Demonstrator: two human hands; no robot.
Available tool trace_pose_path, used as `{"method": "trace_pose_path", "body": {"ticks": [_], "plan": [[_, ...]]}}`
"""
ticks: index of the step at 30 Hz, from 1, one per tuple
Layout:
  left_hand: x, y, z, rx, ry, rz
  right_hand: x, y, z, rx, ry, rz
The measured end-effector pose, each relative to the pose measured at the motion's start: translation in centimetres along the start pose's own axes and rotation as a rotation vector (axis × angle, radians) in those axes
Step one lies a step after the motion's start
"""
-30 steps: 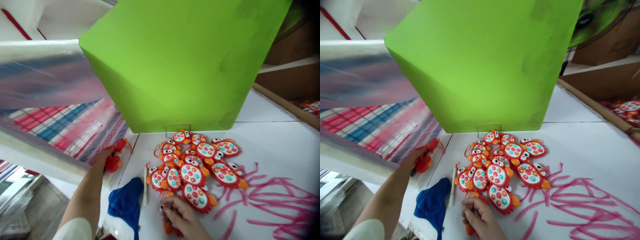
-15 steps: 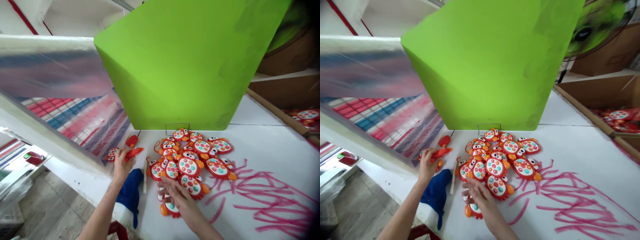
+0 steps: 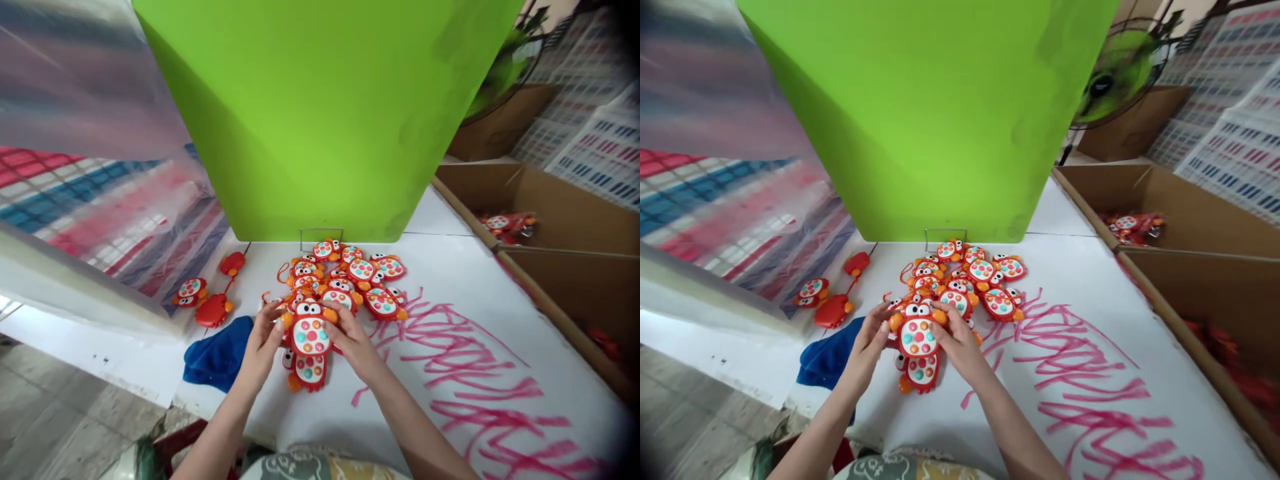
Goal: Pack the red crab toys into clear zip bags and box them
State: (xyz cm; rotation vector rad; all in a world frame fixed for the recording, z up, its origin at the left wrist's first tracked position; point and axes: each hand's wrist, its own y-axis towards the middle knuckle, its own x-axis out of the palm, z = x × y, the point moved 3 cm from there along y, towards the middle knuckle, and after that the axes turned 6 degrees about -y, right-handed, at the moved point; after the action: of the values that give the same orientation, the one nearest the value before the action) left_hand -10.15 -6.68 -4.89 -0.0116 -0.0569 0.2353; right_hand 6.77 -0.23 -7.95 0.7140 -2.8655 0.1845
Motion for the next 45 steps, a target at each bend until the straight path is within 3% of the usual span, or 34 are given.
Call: {"method": "trace_pose_path", "body": {"ticks": [2, 4, 10, 16, 23, 30, 33, 35, 37, 40, 42, 45], "plan": [[1.0, 0.2, -0.3, -0.163, -0.174, -0.072, -0.1, -0.1, -0.4, -0.052, -0.144, -0.053], [1.8, 0.2, -0.5, -0.209, -0.253, -0.081, 0.1, -0.3, -0.5, -0.081, -0.223, -0.048], [1.9, 0.6, -2.0, -0.075, -0.206, 0.130, 0.8, -0.7, 0.5, -0.170, -0.424, 0.148], [1.8, 1.5, -1.9, -0.103, -0.190, 0.085, 0.9, 0.2, 0.5, -0.145, -0.420, 0.160], [1.9, 1.5, -1.7, -0.015, -0.221, -0.052, 0.7, 0.8, -0.3, -0.129, -0.430, 0.115], [1.8, 1.8, -2.6, -0.021, -0.132, 0.021, 1.2, 1.1, 0.4, -0.099, -0.334, 0.053], [1.5, 2.1, -2.7, 0.006, -0.104, -0.042, 1.1, 1.5, 0.6, -0.111, -0.287, 0.081], [0.4, 2.7, -2.5, 0.040, 0.023, -0.084, 0.5, 2.0, 0.7, -0.100, -0.269, 0.139], [-2.0, 3.5, -2.2, 0.084, 0.296, -0.027, -0.5, 2.5, 0.9, -0.076, -0.256, 0.223], [-7.0, 4.7, -1.6, 0.122, 0.862, 0.290, -2.3, 3.1, 1.0, -0.065, -0.180, 0.368], [-9.9, 5.1, -1.6, 0.013, 1.145, 0.467, -3.0, 3.2, 1.1, -0.082, -0.083, 0.417], [-12.6, 5.4, -2.4, -0.164, 1.300, 0.492, -3.1, 2.8, 1.0, -0.104, -0.006, 0.449]]}}
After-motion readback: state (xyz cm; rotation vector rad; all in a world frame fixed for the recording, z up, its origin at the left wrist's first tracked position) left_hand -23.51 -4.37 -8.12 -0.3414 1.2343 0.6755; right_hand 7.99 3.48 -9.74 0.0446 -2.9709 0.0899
